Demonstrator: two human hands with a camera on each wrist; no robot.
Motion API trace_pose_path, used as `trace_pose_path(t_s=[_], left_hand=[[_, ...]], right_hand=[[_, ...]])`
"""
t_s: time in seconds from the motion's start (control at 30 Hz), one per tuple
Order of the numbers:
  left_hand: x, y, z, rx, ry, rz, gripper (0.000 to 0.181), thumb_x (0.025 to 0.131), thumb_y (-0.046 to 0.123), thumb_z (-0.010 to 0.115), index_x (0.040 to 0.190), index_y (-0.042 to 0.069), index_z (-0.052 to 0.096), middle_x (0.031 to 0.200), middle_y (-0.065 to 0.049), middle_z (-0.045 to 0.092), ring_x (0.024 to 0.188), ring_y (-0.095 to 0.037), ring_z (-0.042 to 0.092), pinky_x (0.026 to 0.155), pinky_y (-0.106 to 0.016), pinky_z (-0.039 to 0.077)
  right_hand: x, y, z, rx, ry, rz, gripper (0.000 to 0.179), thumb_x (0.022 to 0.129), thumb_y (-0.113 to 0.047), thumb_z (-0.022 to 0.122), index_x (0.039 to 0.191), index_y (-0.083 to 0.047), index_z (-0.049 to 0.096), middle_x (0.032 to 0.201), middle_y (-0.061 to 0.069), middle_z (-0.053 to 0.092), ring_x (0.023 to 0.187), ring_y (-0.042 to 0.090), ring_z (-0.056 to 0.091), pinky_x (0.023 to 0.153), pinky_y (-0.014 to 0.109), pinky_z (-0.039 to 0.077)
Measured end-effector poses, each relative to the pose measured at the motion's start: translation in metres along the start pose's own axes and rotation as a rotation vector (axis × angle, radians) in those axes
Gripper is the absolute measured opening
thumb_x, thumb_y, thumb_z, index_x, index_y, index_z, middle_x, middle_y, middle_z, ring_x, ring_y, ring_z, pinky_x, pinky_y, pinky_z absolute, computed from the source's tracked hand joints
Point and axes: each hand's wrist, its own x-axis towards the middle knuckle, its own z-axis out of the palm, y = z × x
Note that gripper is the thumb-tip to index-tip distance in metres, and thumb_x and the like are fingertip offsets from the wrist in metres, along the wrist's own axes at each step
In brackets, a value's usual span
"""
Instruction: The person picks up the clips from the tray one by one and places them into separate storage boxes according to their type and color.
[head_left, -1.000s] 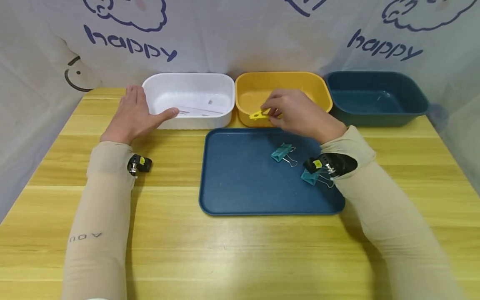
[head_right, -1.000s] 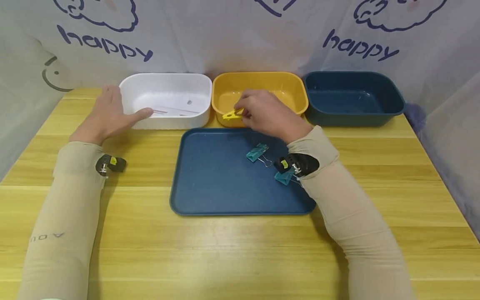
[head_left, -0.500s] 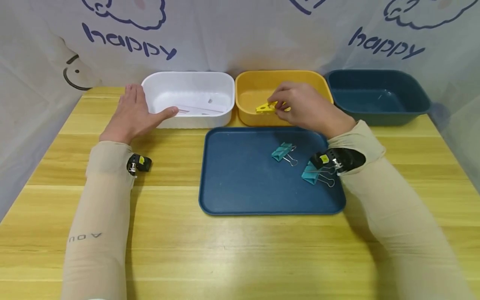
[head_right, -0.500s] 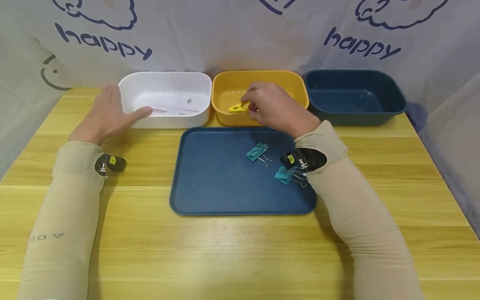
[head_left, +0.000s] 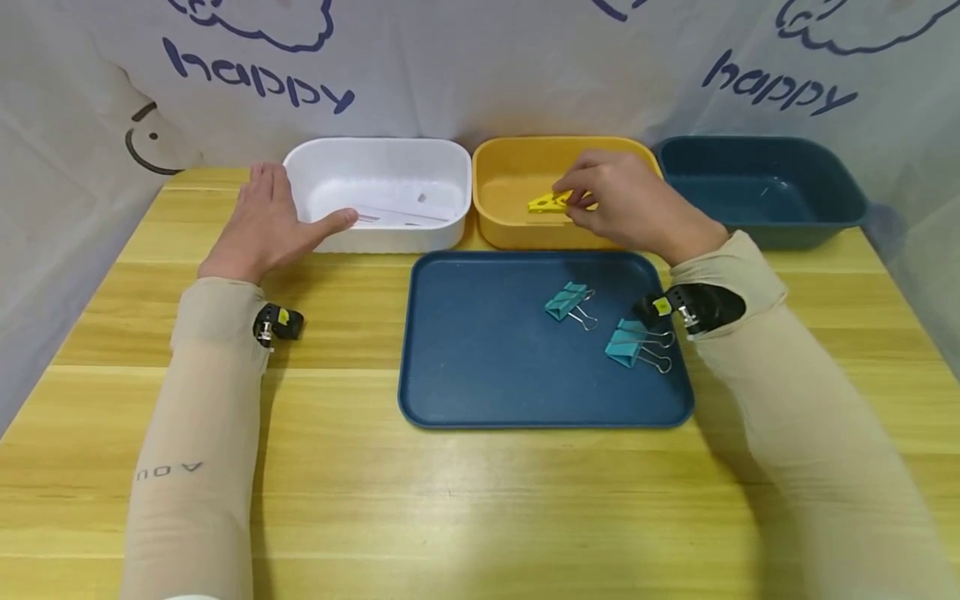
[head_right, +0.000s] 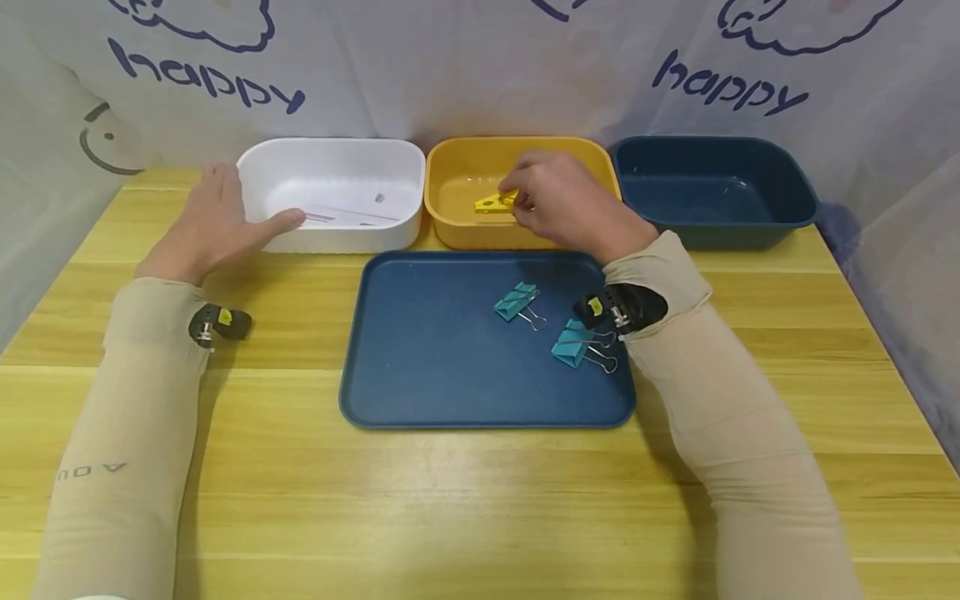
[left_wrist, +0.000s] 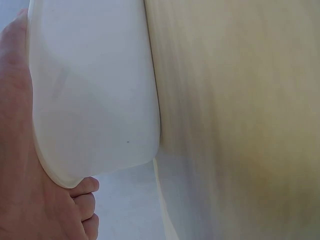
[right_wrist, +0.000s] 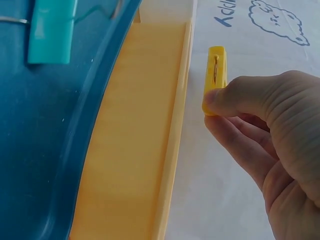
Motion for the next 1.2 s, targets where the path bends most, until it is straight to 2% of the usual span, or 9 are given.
trace_pose_path(t_s=[0.4, 0.8, 1.2], left_hand=[[0.000, 0.000, 0.000, -0.001, 0.008, 0.008, 0.132, 0.086, 0.090, 0.038, 0.161, -0.003, -0.019, 0.171, -0.026, -0.020, 0.160, -0.042, -0.020, 0.134, -0.057, -0.008], [0.000, -0.001, 0.001, -0.007, 0.019, 0.008, 0.131, 0.086, 0.089, 0.039, 0.162, -0.002, -0.016, 0.172, -0.026, -0.017, 0.161, -0.041, -0.020, 0.134, -0.057, -0.008], [-0.001, -0.001, 0.000, -0.008, 0.012, 0.005, 0.131, 0.086, 0.090, 0.039, 0.162, -0.002, -0.017, 0.172, -0.024, -0.018, 0.161, -0.041, -0.020, 0.134, -0.056, -0.008]], right_hand=[[0.005, 0.013, 0.005, -0.043, 0.026, 0.011, 0.037, 0.096, -0.005, 0.070, 0.133, 0.000, 0.068, 0.130, 0.020, 0.065, 0.109, 0.034, 0.071, 0.101, 0.049, 0.061], [0.013, 0.026, 0.006, -0.044, -0.011, 0.086, 0.039, 0.100, -0.007, 0.066, 0.138, 0.000, 0.065, 0.137, 0.021, 0.061, 0.114, 0.037, 0.066, 0.104, 0.050, 0.060], [0.018, 0.044, 0.010, -0.045, -0.025, 0.068, 0.038, 0.099, -0.005, 0.065, 0.135, 0.004, 0.066, 0.134, 0.025, 0.063, 0.111, 0.039, 0.068, 0.097, 0.052, 0.062]])
